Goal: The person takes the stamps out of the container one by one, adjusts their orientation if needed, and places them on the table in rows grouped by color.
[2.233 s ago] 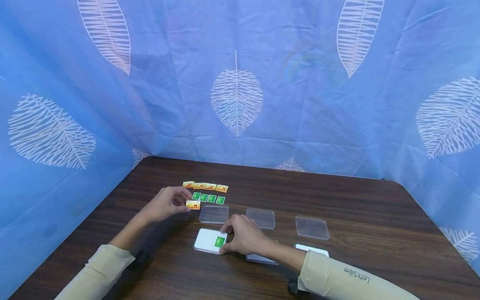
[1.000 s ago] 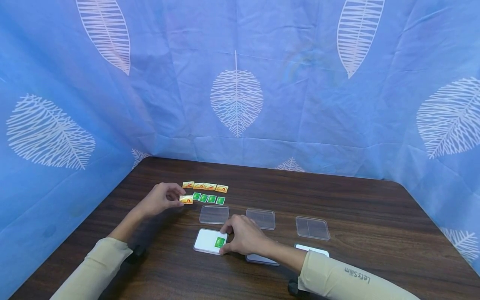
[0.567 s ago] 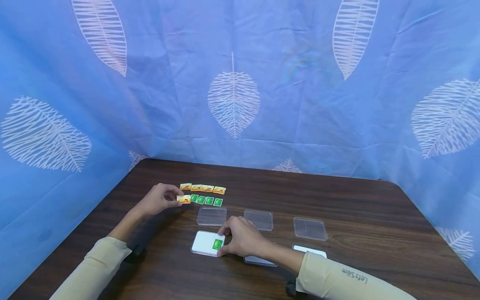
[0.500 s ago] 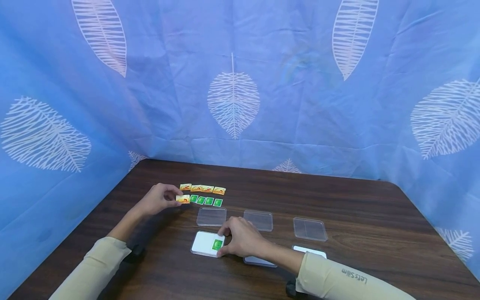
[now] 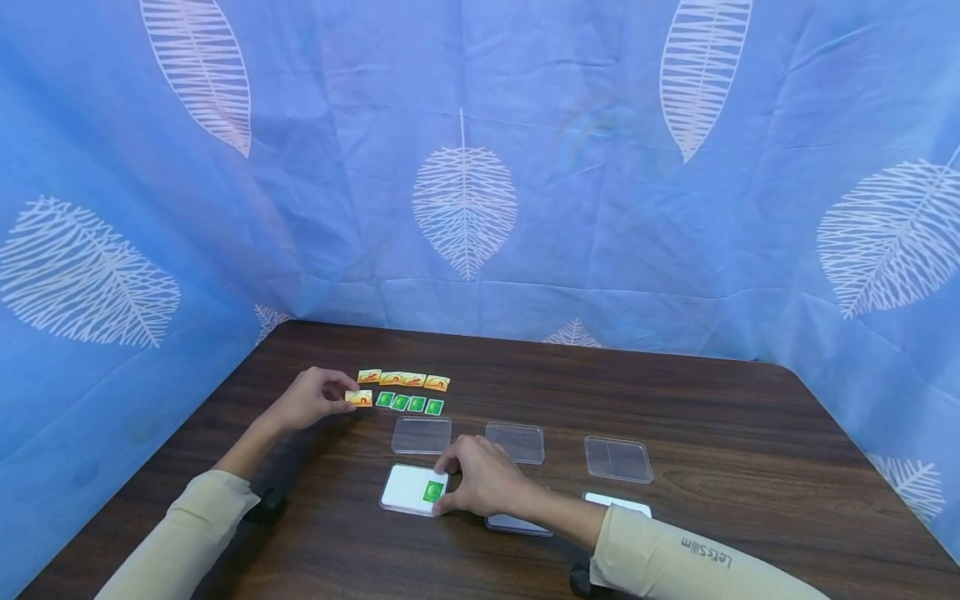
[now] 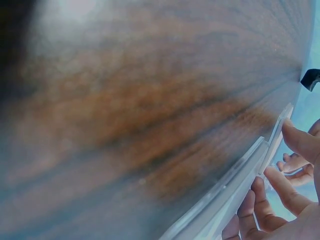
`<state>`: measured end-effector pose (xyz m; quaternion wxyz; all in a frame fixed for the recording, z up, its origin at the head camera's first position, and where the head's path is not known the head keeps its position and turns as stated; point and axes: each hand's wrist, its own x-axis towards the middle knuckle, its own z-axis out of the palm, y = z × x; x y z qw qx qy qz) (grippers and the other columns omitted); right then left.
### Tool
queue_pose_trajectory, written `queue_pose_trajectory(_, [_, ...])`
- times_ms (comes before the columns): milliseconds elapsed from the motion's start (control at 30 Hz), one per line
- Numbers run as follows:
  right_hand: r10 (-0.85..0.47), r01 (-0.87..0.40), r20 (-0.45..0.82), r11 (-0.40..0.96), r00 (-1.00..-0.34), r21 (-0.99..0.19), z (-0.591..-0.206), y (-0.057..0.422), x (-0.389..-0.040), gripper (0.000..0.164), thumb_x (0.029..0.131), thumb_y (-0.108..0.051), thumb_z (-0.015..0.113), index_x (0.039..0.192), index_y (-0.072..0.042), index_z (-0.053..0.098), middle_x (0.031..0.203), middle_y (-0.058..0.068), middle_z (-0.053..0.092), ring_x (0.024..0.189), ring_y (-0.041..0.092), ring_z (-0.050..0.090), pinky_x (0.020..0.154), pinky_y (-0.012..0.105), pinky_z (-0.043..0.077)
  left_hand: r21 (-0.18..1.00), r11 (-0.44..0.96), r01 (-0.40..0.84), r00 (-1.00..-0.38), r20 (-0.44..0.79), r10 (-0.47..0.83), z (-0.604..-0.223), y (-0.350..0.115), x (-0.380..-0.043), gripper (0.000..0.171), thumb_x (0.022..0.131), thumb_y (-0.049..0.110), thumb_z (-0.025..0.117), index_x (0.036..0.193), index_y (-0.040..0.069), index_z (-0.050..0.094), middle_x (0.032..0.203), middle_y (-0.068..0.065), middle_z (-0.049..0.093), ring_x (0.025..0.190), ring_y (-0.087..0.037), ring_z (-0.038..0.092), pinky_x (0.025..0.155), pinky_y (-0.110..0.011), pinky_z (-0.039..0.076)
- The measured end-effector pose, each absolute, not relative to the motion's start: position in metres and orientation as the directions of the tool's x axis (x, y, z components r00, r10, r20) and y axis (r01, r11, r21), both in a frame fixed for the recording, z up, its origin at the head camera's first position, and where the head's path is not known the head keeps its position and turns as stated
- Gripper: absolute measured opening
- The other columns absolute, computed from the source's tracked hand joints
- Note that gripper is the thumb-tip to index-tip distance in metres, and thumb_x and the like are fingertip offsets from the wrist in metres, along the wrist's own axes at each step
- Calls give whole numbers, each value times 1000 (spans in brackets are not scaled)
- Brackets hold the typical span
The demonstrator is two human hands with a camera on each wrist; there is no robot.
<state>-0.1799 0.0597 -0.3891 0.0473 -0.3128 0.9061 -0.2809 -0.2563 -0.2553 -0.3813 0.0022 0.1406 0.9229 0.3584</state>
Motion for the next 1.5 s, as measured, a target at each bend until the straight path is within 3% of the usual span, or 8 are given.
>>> queue_pose_trajectory(500, [-592, -529, 77, 646, -803, -551, -389, 60, -180, 39, 70, -29, 98, 99, -11, 80, 92, -5, 66, 86, 9, 56, 77, 30, 46, 674, 688, 268, -959, 122, 255, -384, -260, -263, 21, 88, -4, 78, 108, -4, 74, 114, -24, 67, 86, -24, 62, 77, -38, 57])
queue_pose_trajectory(1267, [-598, -540, 84, 642, -797, -544, -387, 60, -180, 40, 70, -29, 98, 99, -10, 80, 91, -5, 65, 84, 8, 54, 75, 29, 45, 676, 682, 281, -957, 144, 251, -385, -271, -277, 19, 88, -7, 74, 107, -8, 72, 109, -24, 68, 83, -25, 63, 69, -33, 54])
queue_pose_trajectory(1500, [-603, -539, 85, 628, -793, -561, -386, 60, -179, 40, 69, -28, 98, 99, -9, 79, 91, -2, 66, 85, 11, 56, 75, 29, 45, 680, 695, 232, -969, 102, 224, -386, -273, -282, 19, 90, -5, 74, 109, -7, 72, 108, -23, 68, 82, -24, 62, 68, -34, 53])
